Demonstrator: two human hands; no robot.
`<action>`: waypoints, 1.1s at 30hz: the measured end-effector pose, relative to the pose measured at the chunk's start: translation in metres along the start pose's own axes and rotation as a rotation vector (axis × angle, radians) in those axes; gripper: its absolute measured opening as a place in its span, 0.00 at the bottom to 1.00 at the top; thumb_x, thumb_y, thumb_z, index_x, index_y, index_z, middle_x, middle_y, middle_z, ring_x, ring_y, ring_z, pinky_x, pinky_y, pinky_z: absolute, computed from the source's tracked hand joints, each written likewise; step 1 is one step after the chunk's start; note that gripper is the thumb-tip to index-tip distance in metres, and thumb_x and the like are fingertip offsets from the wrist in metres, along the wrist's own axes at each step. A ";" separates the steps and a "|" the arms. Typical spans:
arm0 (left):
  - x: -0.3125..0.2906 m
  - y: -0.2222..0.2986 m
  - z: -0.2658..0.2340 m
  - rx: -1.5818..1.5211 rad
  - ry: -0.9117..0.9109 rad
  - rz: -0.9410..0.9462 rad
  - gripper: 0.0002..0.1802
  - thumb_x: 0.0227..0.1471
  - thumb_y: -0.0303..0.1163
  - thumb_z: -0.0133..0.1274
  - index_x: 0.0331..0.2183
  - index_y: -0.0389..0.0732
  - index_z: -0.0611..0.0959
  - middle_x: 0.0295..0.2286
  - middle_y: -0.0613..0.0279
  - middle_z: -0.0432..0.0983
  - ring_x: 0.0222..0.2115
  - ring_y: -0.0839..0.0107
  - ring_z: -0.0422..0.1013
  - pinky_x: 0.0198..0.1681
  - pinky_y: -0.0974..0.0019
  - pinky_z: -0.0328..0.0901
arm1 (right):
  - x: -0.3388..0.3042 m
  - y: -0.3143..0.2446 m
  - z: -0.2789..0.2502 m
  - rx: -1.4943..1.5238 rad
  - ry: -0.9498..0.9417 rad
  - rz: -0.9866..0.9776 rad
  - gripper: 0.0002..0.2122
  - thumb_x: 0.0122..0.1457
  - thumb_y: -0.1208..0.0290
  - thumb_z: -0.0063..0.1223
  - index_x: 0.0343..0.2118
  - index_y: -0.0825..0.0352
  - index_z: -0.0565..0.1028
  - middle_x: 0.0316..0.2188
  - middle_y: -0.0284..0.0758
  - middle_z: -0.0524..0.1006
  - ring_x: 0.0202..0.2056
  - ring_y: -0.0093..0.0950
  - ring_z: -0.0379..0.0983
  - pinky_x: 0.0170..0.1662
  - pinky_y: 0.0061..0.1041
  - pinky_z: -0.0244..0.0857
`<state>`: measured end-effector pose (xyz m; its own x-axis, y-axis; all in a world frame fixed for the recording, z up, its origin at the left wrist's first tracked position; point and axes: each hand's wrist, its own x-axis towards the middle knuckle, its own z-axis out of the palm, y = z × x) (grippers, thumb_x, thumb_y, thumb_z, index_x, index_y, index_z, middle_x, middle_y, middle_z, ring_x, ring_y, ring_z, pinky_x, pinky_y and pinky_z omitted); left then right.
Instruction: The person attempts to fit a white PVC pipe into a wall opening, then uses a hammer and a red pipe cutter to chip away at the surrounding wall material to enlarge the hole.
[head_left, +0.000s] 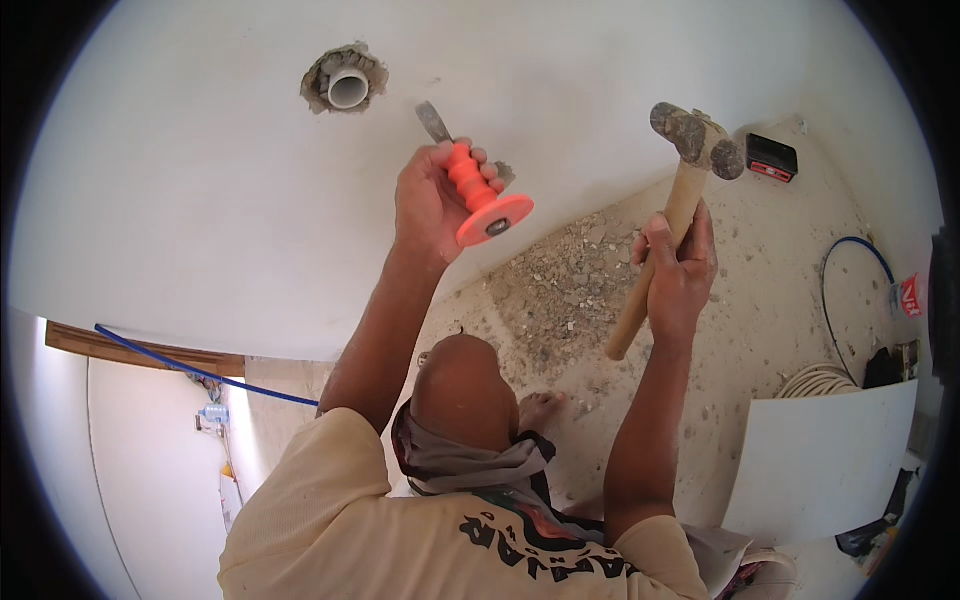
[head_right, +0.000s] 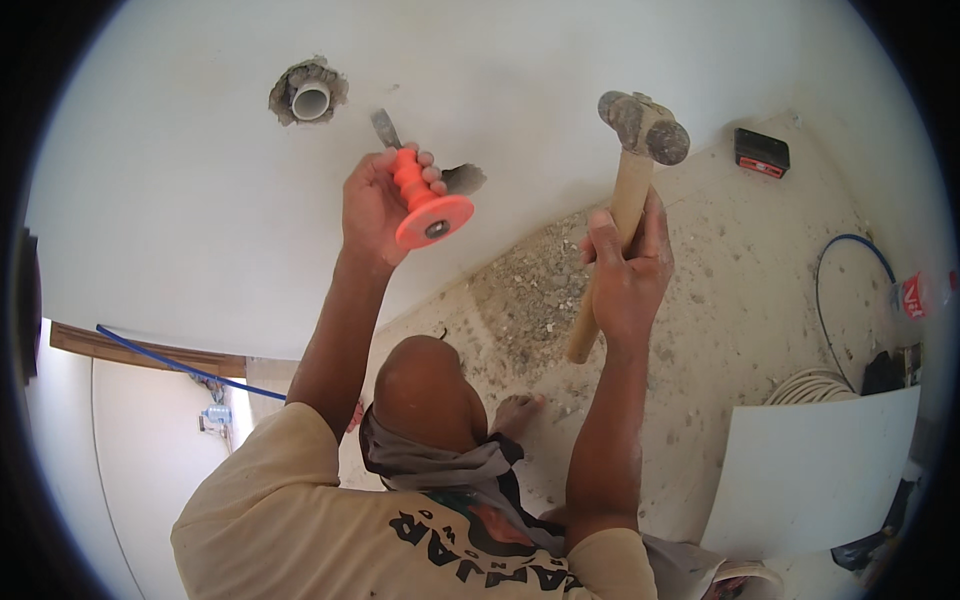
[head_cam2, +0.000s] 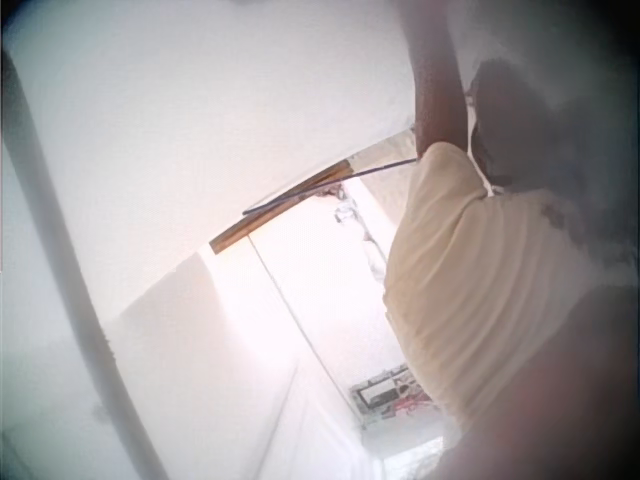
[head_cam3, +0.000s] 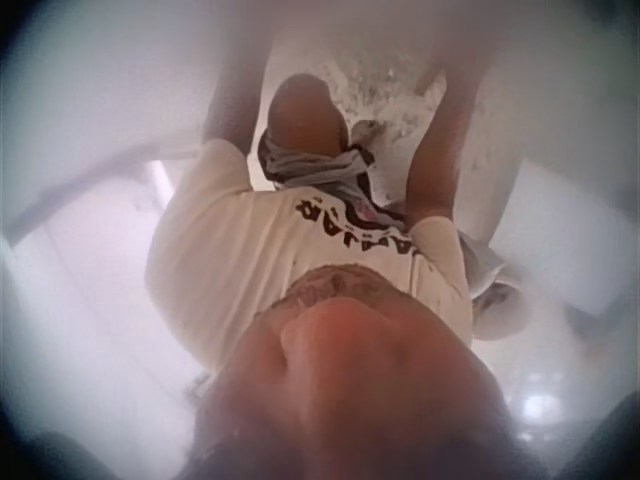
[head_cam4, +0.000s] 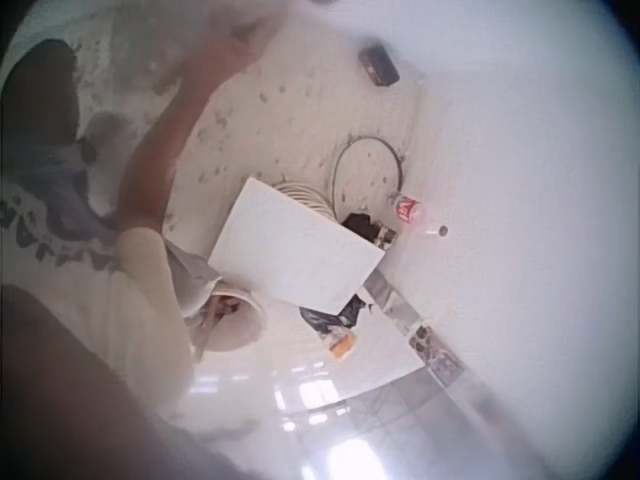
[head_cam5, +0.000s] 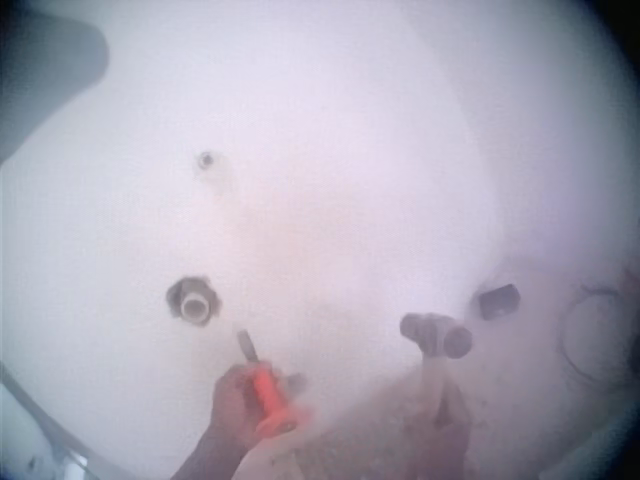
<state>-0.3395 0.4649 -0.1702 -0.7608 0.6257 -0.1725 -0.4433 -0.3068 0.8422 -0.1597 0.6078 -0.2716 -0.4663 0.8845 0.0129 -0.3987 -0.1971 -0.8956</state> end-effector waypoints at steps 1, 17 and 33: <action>0.001 0.004 0.002 0.005 0.004 0.027 0.10 0.55 0.33 0.44 0.36 0.37 0.72 0.30 0.57 0.71 0.29 0.62 0.70 0.37 0.55 0.70 | -0.003 0.000 0.003 -0.004 -0.050 -0.007 0.19 0.58 0.74 0.55 0.54 0.67 0.71 0.22 0.27 0.70 0.20 0.15 0.64 0.23 0.18 0.60; 0.027 0.040 -0.042 -0.317 -0.332 0.088 0.13 0.58 0.31 0.40 0.39 0.32 0.70 0.35 0.53 0.67 0.35 0.62 0.67 0.42 0.60 0.68 | -0.068 0.012 0.055 -0.118 -0.064 0.031 0.22 0.56 0.77 0.57 0.54 0.72 0.70 0.31 0.31 0.72 0.27 0.13 0.66 0.27 0.16 0.62; 0.020 0.048 -0.055 -0.329 -0.352 0.037 0.13 0.60 0.32 0.39 0.40 0.31 0.70 0.34 0.55 0.68 0.34 0.64 0.68 0.40 0.62 0.68 | -0.099 0.011 0.087 0.013 -0.114 -0.138 0.17 0.55 0.78 0.55 0.50 0.70 0.72 0.28 0.31 0.73 0.20 0.14 0.65 0.21 0.17 0.59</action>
<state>-0.4020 0.4227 -0.1612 -0.5975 0.7974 0.0852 -0.5886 -0.5082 0.6287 -0.1861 0.4812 -0.2441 -0.4924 0.8502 0.1863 -0.4747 -0.0829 -0.8762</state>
